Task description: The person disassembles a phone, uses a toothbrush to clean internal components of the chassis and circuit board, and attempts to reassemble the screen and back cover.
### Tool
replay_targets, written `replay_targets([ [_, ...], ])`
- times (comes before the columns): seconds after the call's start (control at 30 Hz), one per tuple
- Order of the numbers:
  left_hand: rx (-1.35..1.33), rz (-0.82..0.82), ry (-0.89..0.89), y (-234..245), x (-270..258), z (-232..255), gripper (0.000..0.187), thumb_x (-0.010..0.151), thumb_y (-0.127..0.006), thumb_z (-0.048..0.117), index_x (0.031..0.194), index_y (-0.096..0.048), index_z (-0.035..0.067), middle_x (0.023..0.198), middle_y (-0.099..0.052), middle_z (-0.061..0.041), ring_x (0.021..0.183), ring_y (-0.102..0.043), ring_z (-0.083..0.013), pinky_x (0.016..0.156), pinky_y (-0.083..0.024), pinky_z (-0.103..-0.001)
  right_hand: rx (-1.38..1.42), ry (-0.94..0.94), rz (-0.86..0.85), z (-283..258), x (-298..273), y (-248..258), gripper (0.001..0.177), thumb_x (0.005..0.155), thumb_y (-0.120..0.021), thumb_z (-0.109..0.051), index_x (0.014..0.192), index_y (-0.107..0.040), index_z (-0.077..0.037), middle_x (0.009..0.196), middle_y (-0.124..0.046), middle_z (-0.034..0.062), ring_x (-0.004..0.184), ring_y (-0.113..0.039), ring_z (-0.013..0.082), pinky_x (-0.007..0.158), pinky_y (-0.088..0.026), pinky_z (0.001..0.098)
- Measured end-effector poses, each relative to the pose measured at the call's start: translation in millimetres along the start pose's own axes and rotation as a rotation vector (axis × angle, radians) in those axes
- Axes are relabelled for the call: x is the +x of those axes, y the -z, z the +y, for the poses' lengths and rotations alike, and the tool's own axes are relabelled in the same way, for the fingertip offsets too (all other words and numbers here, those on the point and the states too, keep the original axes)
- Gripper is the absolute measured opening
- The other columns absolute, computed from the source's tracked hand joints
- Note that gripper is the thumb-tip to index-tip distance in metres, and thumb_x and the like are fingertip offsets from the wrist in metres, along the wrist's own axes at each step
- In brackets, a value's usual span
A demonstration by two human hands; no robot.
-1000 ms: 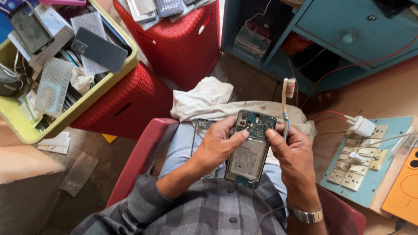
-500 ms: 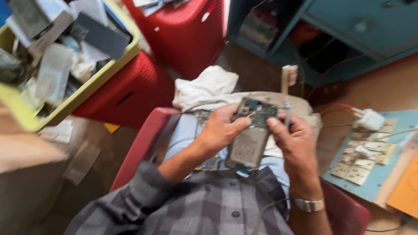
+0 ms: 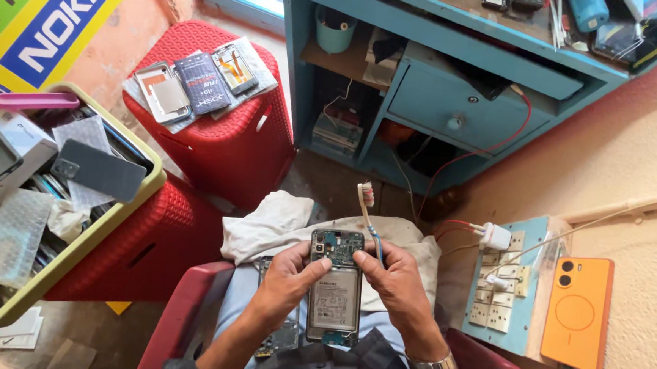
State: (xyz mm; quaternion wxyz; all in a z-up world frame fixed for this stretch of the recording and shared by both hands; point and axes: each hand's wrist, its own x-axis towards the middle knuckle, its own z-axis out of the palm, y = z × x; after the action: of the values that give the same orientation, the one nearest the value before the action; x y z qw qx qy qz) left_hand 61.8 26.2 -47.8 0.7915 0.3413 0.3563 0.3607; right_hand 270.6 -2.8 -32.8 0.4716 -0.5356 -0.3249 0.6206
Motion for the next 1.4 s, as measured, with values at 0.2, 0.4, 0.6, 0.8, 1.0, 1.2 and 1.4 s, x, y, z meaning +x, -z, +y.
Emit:
replay_targets([
  [0.2, -0.026, 0.005, -0.007, -2.9, 4.2, 2.4, 0.029, 0.098, -0.062, 0.012, 0.124, -0.065, -0.001, 0.105, -0.072, -0.004, 0.090, -0.065, -0.0086, 0.082, -0.055, -0.026, 0.017, -0.019, -0.010, 1.8, 7.9, 2.7, 0.017, 0.093, -0.073, -0.019, 0.101, -0.074, -0.003, 0.069, -0.054, -0.0087, 0.058, -0.039, 0.0011, 0.050, -0.029, 0.0198],
  [0.4, 0.016, -0.041, -0.057, -1.3, 1.8, 4.9, 0.030, 0.099, -0.060, 0.013, 0.124, -0.064, -0.002, 0.108, -0.070, -0.004, 0.096, -0.063, -0.0087, 0.086, -0.052, -0.025, 0.018, 0.056, 0.022, 3.4, 6.7, 9.2, 0.015, 0.094, -0.073, -0.017, 0.100, -0.071, -0.003, 0.070, -0.055, -0.0087, 0.057, -0.041, 0.0006, 0.050, -0.030, 0.0195],
  [0.6, 0.022, -0.077, -0.060, -4.5, -2.2, 11.3, 0.028, 0.099, -0.062, 0.013, 0.124, -0.064, -0.001, 0.107, -0.070, -0.004, 0.096, -0.064, -0.0089, 0.087, -0.053, -0.026, 0.072, 0.054, 0.016, -3.1, 1.1, 5.8, 0.016, 0.095, -0.074, -0.016, 0.100, -0.070, -0.002, 0.069, -0.055, -0.0080, 0.056, -0.040, 0.0007, 0.049, -0.028, 0.0190],
  [0.8, 0.070, -0.051, -0.076, -9.1, -3.2, 9.3, 0.025, 0.102, -0.062, 0.012, 0.123, -0.064, -0.001, 0.105, -0.071, -0.004, 0.094, -0.064, -0.0076, 0.085, -0.055, -0.025, 0.013, 0.099, 0.036, -5.9, -3.8, 0.5, 0.018, 0.095, -0.072, -0.016, 0.104, -0.071, 0.000, 0.079, -0.062, -0.0052, 0.063, -0.046, 0.0009, 0.053, -0.034, 0.0184],
  [1.0, 0.020, -0.057, -0.066, -6.2, -4.0, 6.1, 0.024, 0.102, -0.062, 0.011, 0.123, -0.064, -0.001, 0.104, -0.072, -0.004, 0.093, -0.065, -0.0081, 0.083, -0.055, -0.026, 0.003, 0.107, 0.035, -5.1, -5.6, 0.3, 0.017, 0.094, -0.072, -0.015, 0.103, -0.072, -0.001, 0.081, -0.064, -0.0044, 0.066, -0.048, 0.0016, 0.056, -0.037, 0.0183],
  [1.2, -0.021, 0.051, -0.055, -4.8, 4.0, -3.9, 0.023, 0.095, -0.063, 0.005, 0.117, -0.068, -0.001, 0.101, -0.072, -0.002, 0.088, -0.065, -0.0066, 0.080, -0.054, -0.023, -0.227, 0.104, 0.076, -2.7, -3.9, -1.5, 0.017, 0.092, -0.073, -0.015, 0.101, -0.074, 0.000, 0.078, -0.062, -0.0052, 0.068, -0.050, 0.0027, 0.058, -0.040, 0.0201],
  [1.4, -0.058, 0.104, -0.076, -8.1, 1.6, -5.2, 0.022, 0.092, -0.062, 0.002, 0.112, -0.070, -0.003, 0.096, -0.072, -0.003, 0.083, -0.065, -0.0075, 0.076, -0.054, -0.023, -0.198, 0.126, 0.026, 5.4, 1.2, 1.6, 0.018, 0.092, -0.073, -0.015, 0.101, -0.075, 0.000, 0.080, -0.064, -0.0055, 0.069, -0.051, 0.0026, 0.060, -0.041, 0.0199],
])
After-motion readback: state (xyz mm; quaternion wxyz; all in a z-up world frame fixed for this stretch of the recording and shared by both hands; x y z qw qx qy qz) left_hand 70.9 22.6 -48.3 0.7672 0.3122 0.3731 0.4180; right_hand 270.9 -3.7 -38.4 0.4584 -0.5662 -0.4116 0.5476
